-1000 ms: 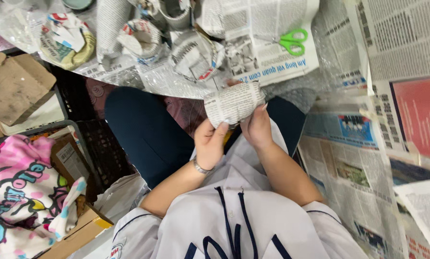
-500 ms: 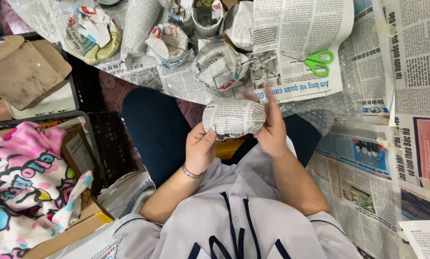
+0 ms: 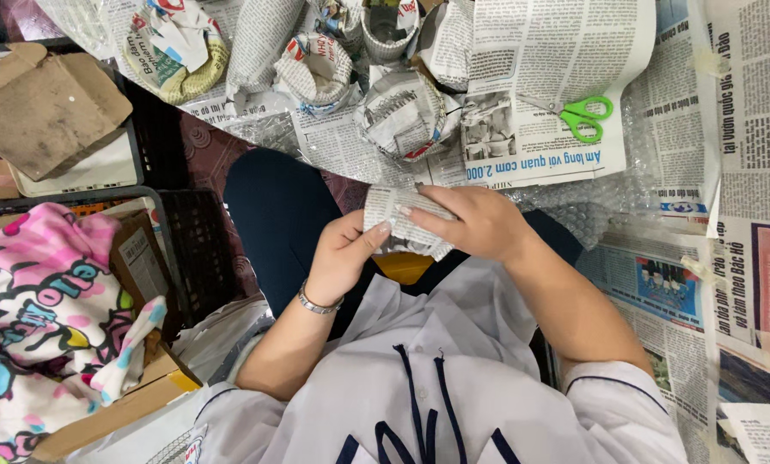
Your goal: The person cuts newspaper sheets with scissors, wraps a blue ceramic mug with the cut newspaper, and places the wrapped mug on a pile of other wrapped items. The person repeats this process with another mug.
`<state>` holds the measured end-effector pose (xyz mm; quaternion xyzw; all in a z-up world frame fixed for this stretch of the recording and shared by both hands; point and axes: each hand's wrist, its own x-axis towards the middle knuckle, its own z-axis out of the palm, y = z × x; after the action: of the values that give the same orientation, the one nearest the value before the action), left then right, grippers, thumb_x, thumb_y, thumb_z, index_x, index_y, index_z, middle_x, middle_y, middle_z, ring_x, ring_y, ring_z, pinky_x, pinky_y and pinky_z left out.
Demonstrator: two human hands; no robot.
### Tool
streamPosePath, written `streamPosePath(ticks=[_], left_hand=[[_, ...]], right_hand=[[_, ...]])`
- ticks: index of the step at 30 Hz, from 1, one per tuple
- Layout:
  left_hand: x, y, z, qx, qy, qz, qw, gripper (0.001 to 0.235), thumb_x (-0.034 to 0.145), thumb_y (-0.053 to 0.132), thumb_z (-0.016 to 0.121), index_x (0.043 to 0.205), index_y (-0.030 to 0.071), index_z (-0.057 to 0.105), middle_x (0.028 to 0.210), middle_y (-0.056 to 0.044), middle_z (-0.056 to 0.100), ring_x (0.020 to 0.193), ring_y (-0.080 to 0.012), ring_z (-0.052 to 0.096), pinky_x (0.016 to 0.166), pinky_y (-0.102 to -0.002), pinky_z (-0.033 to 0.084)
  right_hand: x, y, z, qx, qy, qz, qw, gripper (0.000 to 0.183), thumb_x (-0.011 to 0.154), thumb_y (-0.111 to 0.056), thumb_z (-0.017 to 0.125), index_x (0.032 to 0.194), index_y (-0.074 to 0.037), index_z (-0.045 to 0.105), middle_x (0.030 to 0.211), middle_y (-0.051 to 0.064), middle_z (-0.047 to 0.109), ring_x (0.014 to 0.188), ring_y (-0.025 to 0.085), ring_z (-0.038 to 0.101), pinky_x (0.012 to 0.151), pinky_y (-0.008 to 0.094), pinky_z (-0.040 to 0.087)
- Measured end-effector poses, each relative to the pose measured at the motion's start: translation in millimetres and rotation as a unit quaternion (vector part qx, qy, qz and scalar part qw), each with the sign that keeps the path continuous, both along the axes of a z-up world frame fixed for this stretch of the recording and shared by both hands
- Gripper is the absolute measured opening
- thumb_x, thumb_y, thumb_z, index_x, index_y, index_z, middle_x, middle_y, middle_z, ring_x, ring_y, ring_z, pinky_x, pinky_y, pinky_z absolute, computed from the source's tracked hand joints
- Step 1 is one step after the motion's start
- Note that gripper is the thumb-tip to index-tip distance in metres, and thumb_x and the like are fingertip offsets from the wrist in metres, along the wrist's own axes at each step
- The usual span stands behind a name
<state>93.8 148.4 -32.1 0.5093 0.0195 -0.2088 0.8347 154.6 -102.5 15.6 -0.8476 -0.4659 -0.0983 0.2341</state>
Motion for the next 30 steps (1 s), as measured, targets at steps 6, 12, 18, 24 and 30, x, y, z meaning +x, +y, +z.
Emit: streamPosePath(ticks=[6, 12, 18, 24, 30], left_hand=[[41.8, 37.4, 27.1, 0.155, -0.066, 0.052, 0.984, 0.024, 0.103, 0.016, 0.067, 0.116, -0.004, 0.07, 0.1, 0.0, 0.072, 0.087, -0.0049, 0.063, 0.077, -0.023, 0.053], [82.5, 57.9, 91.4, 0.47, -0.338, 0.104, 0.809, 0.016, 0.102, 0.015, 0.072, 0.106, 0.0, 0.072, 0.085, -0.014, 0.07, 0.077, -0.0279, 0.068, 0.069, -0.036, 0.053], [143.5, 64.1, 92.0, 0.633, -0.443, 0.054, 0.633, 0.031, 0.102, 0.028, 0.072, 0.085, 0.003, 0.064, 0.077, -0.016, 0.065, 0.065, -0.0347, 0.064, 0.058, -0.044, 0.05], [202.4, 61.1, 53.0, 0.677, -0.492, -0.007, 0.547, 0.023, 0.093, 0.026, 0.073, 0.083, 0.006, 0.066, 0.076, -0.012, 0.067, 0.069, -0.0301, 0.069, 0.061, -0.042, 0.054], [216.2, 61.4, 20.6, 0.711, -0.471, -0.059, 0.519, 0.014, 0.081, 0.02, 0.074, 0.078, 0.008, 0.071, 0.073, -0.013, 0.07, 0.069, -0.0295, 0.071, 0.06, -0.041, 0.056]], right_hand=[[37.7, 42.5, -22.2, 0.086, 0.034, -0.002, 0.996, 0.061, 0.089, -0.016, 0.078, 0.145, -0.019, 0.056, 0.136, 0.015, 0.061, 0.11, 0.033, 0.068, 0.09, 0.041, 0.058], [89.0, 101.5, -20.8, 0.132, 0.054, -0.089, 0.986, 0.096, 0.074, -0.01, 0.092, 0.153, -0.026, 0.04, 0.151, 0.017, 0.049, 0.137, 0.033, 0.05, 0.115, 0.046, 0.047], [128.6, 145.3, -60.4, 0.203, 0.127, -0.182, 0.954, 0.092, 0.08, -0.007, 0.092, 0.154, -0.02, 0.039, 0.142, 0.01, 0.058, 0.136, 0.035, 0.054, 0.118, 0.047, 0.043], [164.2, 158.7, -87.6, 0.088, 0.147, -0.284, 0.943, 0.081, 0.083, -0.011, 0.087, 0.15, -0.007, 0.043, 0.133, 0.012, 0.06, 0.129, 0.032, 0.053, 0.11, 0.047, 0.039], [155.8, 146.5, -67.4, 0.057, 0.165, -0.242, 0.955, 0.107, 0.063, -0.021, 0.097, 0.147, -0.002, 0.034, 0.143, 0.02, 0.045, 0.133, 0.039, 0.046, 0.112, 0.047, 0.04]])
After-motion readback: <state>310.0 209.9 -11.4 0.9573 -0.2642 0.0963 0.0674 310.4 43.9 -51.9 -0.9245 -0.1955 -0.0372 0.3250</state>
